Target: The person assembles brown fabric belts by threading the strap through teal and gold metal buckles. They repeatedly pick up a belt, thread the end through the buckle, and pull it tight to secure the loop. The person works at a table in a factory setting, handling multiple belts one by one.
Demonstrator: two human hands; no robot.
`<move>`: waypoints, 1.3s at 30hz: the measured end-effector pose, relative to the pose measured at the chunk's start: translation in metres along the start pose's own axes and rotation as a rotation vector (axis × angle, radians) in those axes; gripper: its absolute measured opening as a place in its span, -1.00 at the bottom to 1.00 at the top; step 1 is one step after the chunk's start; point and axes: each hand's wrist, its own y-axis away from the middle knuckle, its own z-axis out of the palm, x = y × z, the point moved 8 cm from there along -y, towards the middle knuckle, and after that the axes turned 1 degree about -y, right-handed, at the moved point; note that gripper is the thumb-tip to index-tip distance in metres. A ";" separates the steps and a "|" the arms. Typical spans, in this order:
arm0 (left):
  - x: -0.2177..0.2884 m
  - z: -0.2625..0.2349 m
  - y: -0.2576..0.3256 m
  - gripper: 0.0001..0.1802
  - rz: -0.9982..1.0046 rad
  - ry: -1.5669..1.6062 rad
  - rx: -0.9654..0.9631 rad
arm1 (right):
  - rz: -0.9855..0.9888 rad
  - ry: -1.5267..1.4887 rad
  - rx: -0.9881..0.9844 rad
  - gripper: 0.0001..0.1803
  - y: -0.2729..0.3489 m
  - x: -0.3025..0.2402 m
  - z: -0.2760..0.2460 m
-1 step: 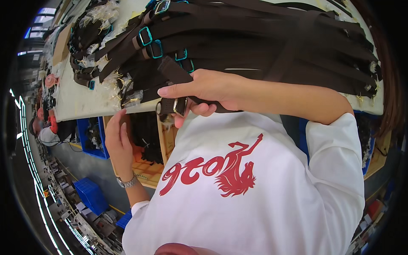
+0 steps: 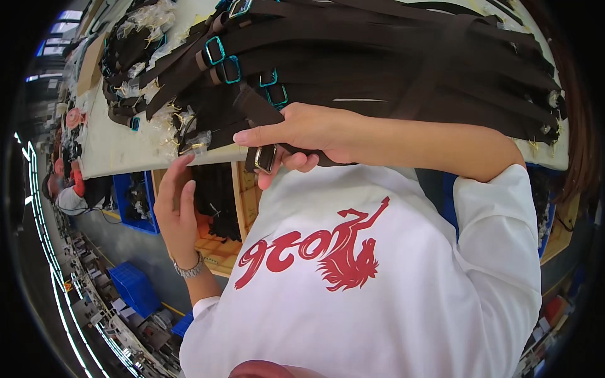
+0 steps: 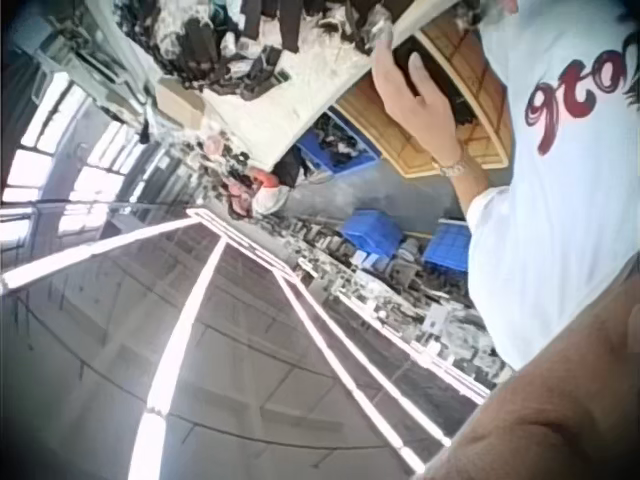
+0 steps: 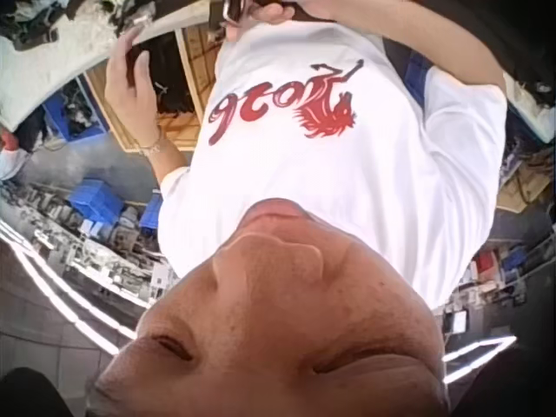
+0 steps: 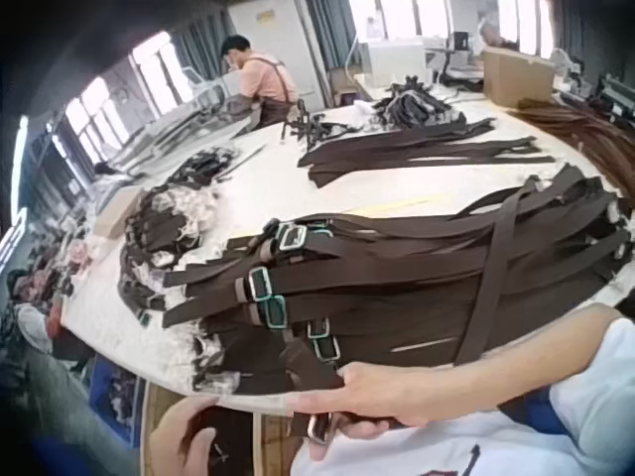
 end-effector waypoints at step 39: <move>0.075 0.063 -0.033 -0.38 0.199 0.278 -0.146 | -0.243 0.196 0.159 -0.81 0.022 -0.011 0.003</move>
